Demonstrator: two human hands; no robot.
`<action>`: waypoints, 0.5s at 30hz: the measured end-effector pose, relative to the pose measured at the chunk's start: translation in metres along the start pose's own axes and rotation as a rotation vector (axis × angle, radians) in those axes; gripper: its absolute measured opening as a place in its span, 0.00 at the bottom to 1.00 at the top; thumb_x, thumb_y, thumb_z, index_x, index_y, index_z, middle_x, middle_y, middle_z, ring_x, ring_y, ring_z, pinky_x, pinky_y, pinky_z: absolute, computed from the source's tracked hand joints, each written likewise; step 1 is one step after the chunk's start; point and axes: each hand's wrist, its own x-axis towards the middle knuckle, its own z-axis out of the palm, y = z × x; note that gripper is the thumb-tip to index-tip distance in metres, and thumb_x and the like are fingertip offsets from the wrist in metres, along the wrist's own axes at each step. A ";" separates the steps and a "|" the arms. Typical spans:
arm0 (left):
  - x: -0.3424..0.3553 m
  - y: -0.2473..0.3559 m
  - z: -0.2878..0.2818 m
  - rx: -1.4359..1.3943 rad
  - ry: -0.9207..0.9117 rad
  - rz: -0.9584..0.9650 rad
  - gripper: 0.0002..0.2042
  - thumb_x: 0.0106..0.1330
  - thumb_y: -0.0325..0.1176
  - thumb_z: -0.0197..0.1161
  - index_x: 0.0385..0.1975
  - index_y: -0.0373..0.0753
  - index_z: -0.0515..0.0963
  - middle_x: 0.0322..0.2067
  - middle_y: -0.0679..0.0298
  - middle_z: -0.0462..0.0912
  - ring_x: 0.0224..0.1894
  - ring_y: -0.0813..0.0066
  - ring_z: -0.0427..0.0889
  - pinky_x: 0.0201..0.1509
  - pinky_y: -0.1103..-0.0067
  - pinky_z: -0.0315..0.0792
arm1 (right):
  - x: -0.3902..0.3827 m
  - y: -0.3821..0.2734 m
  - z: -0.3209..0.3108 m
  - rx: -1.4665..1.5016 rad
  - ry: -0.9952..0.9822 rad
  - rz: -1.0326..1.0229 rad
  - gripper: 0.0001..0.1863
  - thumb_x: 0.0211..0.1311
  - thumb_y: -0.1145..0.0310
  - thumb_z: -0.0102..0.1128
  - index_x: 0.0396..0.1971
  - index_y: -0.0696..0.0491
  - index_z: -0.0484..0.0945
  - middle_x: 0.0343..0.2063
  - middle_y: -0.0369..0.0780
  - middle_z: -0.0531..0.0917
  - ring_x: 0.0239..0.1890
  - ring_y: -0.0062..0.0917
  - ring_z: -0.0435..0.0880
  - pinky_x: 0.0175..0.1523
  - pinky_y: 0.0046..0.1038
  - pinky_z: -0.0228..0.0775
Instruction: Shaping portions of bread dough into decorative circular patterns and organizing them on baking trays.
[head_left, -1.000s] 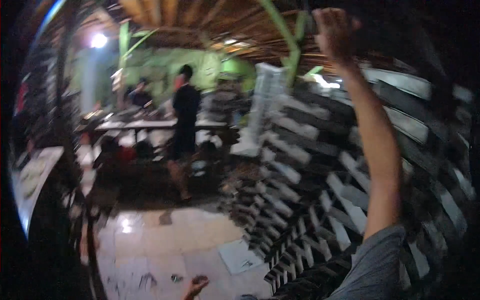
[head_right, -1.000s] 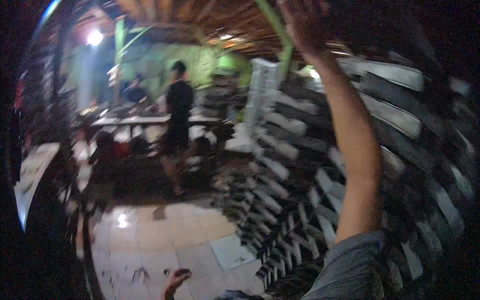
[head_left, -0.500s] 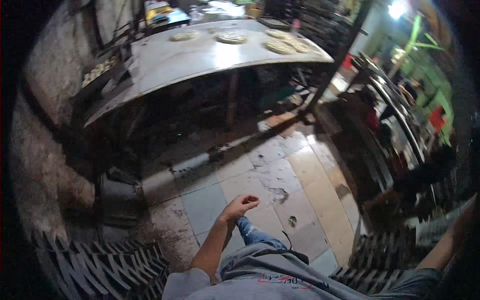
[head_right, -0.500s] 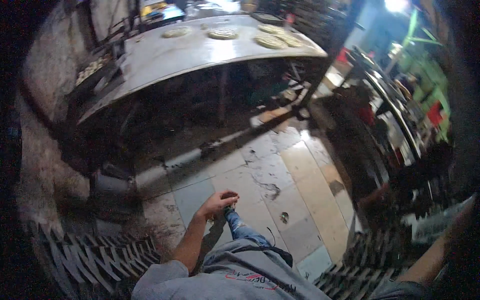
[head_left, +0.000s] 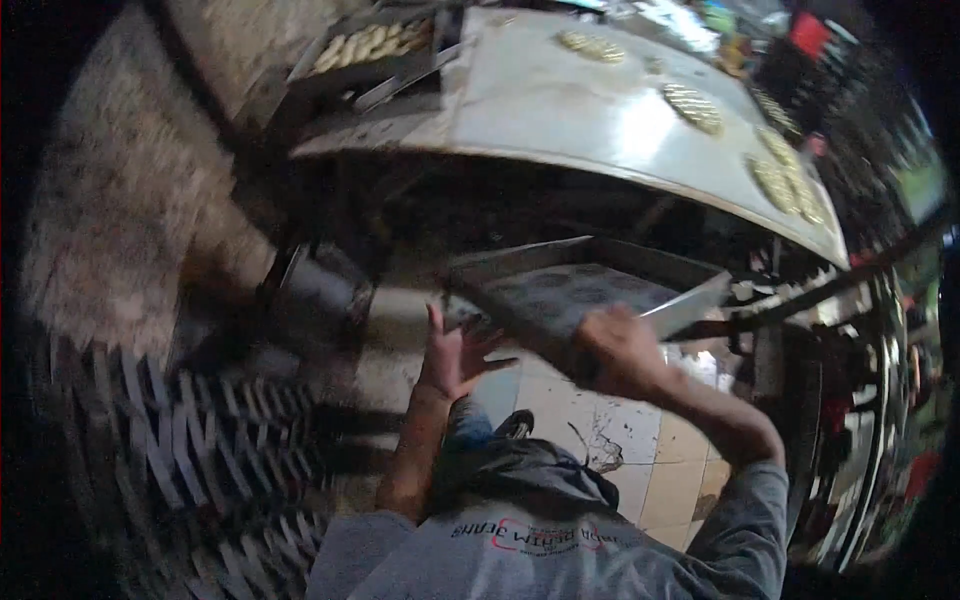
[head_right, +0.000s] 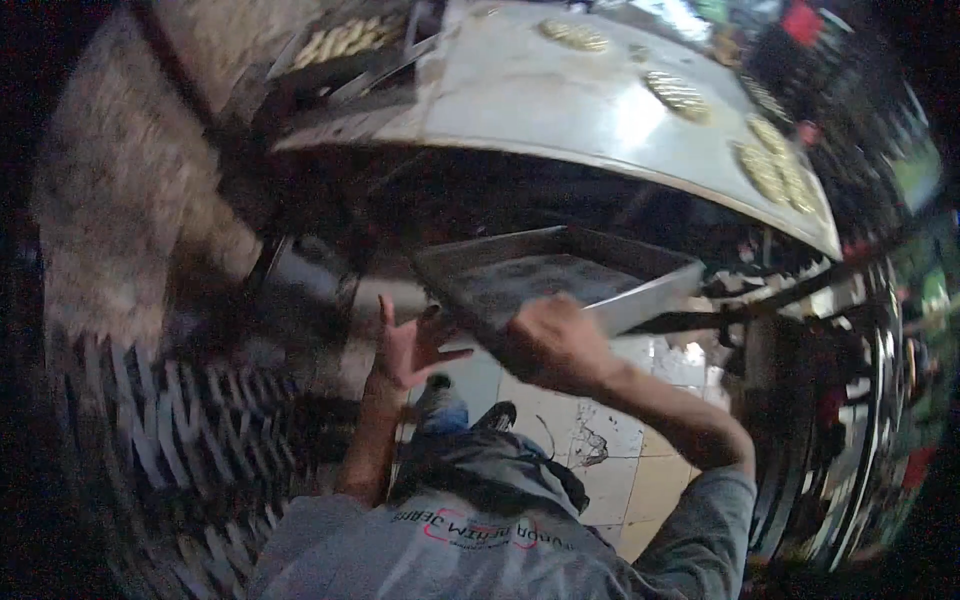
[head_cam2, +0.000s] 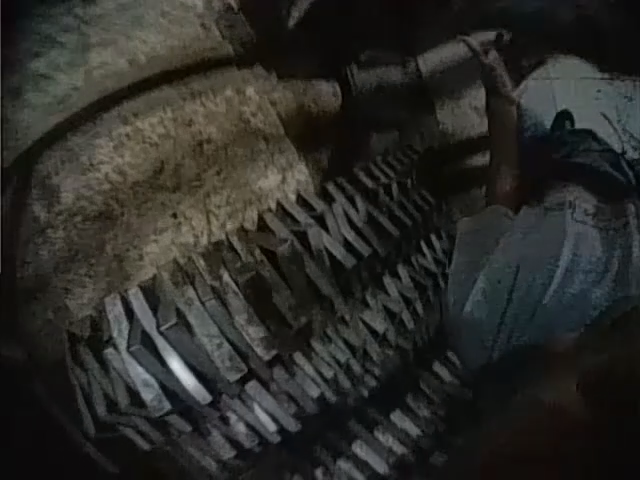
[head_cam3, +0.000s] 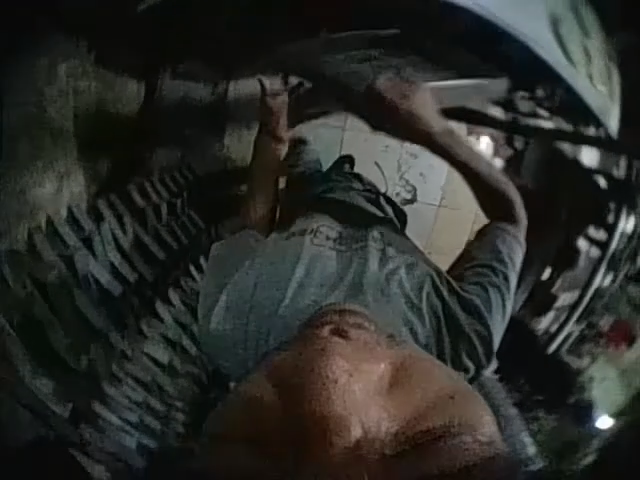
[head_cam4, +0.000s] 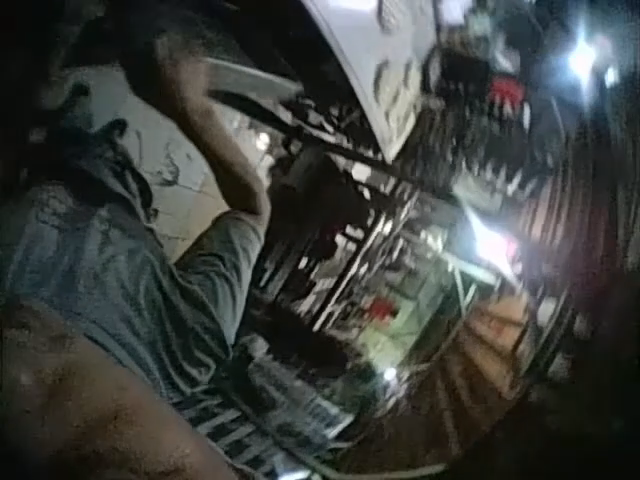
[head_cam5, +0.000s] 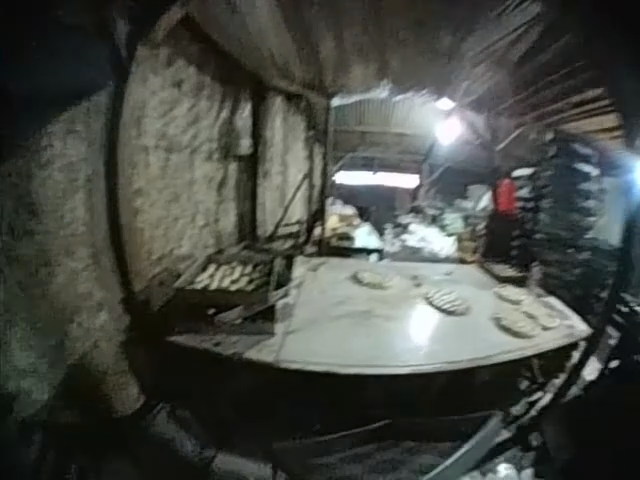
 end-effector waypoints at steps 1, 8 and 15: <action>-0.001 0.011 -0.014 -0.026 0.040 0.031 0.35 0.58 0.62 0.51 0.56 0.39 0.62 0.47 0.56 0.74 0.51 0.61 0.72 0.60 0.64 0.61 | 0.005 0.003 0.057 -0.087 0.186 -0.274 0.20 0.42 0.63 0.61 0.37 0.52 0.69 0.36 0.39 0.74 0.39 0.34 0.73 0.47 0.41 0.62; -0.064 0.017 -0.214 -0.265 1.238 0.525 0.18 0.45 0.35 0.57 0.38 0.36 0.71 0.41 0.58 0.72 0.44 0.61 0.71 0.49 0.67 0.67 | 0.078 -0.040 0.182 0.386 -0.272 -0.522 0.13 0.44 0.66 0.54 0.33 0.50 0.70 0.34 0.38 0.71 0.42 0.31 0.70 0.54 0.38 0.58; -0.066 0.016 -0.200 -0.262 1.286 0.916 0.14 0.42 0.33 0.56 0.32 0.38 0.69 0.36 0.61 0.70 0.39 0.65 0.69 0.41 0.69 0.66 | 0.066 -0.012 0.248 0.531 -0.289 -0.456 0.13 0.46 0.65 0.59 0.30 0.54 0.70 0.33 0.43 0.72 0.45 0.36 0.70 0.57 0.43 0.56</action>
